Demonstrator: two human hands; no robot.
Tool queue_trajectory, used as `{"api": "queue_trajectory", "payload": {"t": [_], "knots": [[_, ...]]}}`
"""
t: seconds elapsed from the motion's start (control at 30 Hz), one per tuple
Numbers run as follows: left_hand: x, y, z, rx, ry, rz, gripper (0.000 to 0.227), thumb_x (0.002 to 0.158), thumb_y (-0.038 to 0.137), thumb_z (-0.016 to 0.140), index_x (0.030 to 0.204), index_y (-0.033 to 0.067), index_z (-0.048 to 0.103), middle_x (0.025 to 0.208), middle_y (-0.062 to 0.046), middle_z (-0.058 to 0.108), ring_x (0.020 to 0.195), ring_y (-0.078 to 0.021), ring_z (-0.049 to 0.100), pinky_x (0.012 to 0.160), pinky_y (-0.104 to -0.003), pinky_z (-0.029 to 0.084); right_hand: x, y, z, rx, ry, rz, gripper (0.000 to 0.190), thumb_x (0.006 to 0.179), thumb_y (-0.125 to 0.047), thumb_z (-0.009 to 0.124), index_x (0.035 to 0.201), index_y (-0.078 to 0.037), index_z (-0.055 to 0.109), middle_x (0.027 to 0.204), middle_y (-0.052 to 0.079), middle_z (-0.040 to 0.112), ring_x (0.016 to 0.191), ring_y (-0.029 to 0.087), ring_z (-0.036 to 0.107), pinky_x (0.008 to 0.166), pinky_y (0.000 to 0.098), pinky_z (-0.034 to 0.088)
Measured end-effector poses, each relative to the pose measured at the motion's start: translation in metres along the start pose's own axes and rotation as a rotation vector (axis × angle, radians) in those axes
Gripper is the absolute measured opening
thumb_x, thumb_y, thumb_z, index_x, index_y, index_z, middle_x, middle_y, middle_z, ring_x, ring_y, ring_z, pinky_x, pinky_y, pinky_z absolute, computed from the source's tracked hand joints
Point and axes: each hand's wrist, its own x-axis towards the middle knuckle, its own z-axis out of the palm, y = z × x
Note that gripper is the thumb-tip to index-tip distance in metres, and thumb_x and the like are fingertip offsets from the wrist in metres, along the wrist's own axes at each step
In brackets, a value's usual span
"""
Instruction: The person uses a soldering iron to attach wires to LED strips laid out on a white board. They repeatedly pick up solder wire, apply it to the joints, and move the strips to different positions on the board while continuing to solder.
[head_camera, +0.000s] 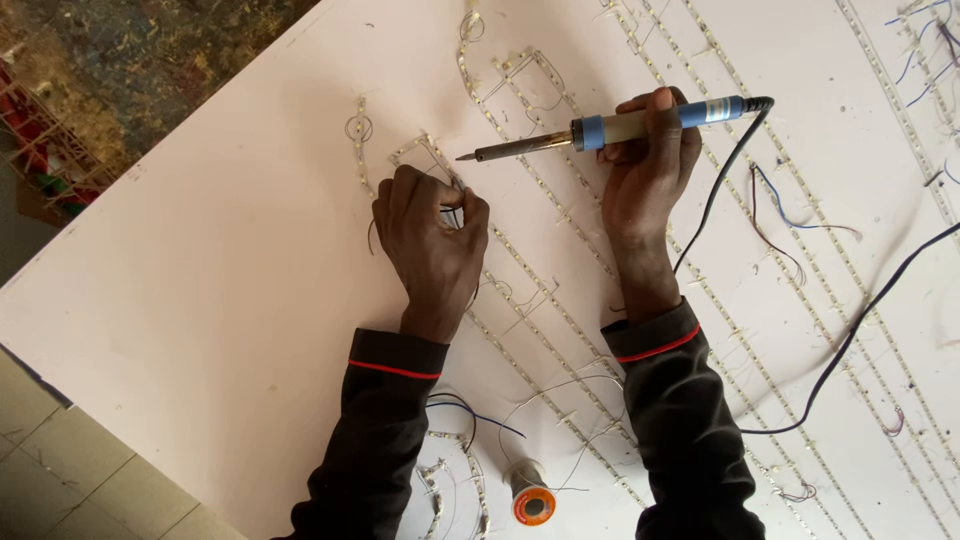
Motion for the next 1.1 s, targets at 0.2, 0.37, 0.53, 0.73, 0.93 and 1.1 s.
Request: {"api": "queue_trajectory", "payload": {"t": [0.2, 0.37, 0.53, 0.73, 0.93, 1.1], "knots": [[0.017, 0.029, -0.035, -0.038, -0.04, 0.239, 0.033, 0.088, -0.012, 0.082, 0.086, 0.0078, 0.056, 0.093, -0.008, 0.058, 0.084, -0.0302, 0.052, 0.073, -0.044, 0.048, 0.001, -0.002, 0.001, 0.06, 0.033, -0.02, 0.043, 0.107, -0.04, 0.068, 0.091, 0.0, 0.074, 0.059, 0.01, 0.056, 0.051, 0.02, 0.054, 0.051, 0.0343, 0.046], [0.031, 0.019, -0.042, 0.099, -0.062, 0.322, 0.034, 0.096, -0.005, 0.091, 0.092, 0.0099, 0.06, 0.097, -0.004, 0.06, 0.083, -0.0262, 0.057, 0.058, -0.04, 0.042, 0.002, -0.007, 0.002, 0.026, 0.101, -0.049, 0.047, 0.106, -0.047, 0.065, 0.091, -0.004, 0.073, 0.061, 0.011, 0.06, 0.049, 0.019, 0.054, 0.047, 0.0309, 0.043], [0.003, -0.008, -0.034, 0.185, -0.17, 0.226, 0.031, 0.109, 0.019, 0.087, 0.093, 0.0143, 0.062, 0.089, 0.0, 0.065, 0.081, -0.0279, 0.059, 0.062, -0.045, 0.045, 0.003, -0.006, 0.005, 0.042, 0.083, -0.037, 0.046, 0.107, -0.045, 0.065, 0.09, -0.002, 0.073, 0.061, 0.012, 0.059, 0.049, 0.019, 0.052, 0.049, 0.0322, 0.042], [0.001, -0.018, -0.041, 0.136, -0.281, 0.276, 0.009, 0.111, 0.008, 0.081, 0.108, 0.0106, 0.072, 0.096, -0.006, 0.069, 0.087, -0.0305, 0.059, 0.064, -0.044, 0.051, 0.002, -0.008, 0.006, 0.021, 0.079, -0.012, 0.046, 0.106, -0.046, 0.066, 0.09, -0.004, 0.074, 0.062, 0.011, 0.06, 0.052, 0.019, 0.056, 0.051, 0.0319, 0.045], [0.002, -0.018, -0.056, 0.005, -0.51, 0.356, 0.036, 0.097, -0.018, 0.064, 0.128, -0.0035, 0.075, 0.106, -0.015, 0.067, 0.096, -0.0349, 0.058, 0.084, -0.046, 0.056, 0.002, -0.005, 0.003, 0.038, 0.056, -0.034, 0.045, 0.106, -0.044, 0.065, 0.091, -0.002, 0.073, 0.063, 0.012, 0.059, 0.053, 0.019, 0.055, 0.051, 0.033, 0.045], [-0.01, -0.011, -0.038, -0.073, -0.232, 0.288, 0.016, 0.102, -0.012, 0.072, 0.112, 0.0005, 0.073, 0.102, -0.013, 0.065, 0.087, -0.0318, 0.062, 0.081, -0.044, 0.056, 0.003, -0.006, 0.003, 0.011, 0.067, -0.003, 0.045, 0.106, -0.044, 0.066, 0.092, -0.002, 0.074, 0.063, 0.012, 0.06, 0.053, 0.021, 0.057, 0.052, 0.0328, 0.048]]}}
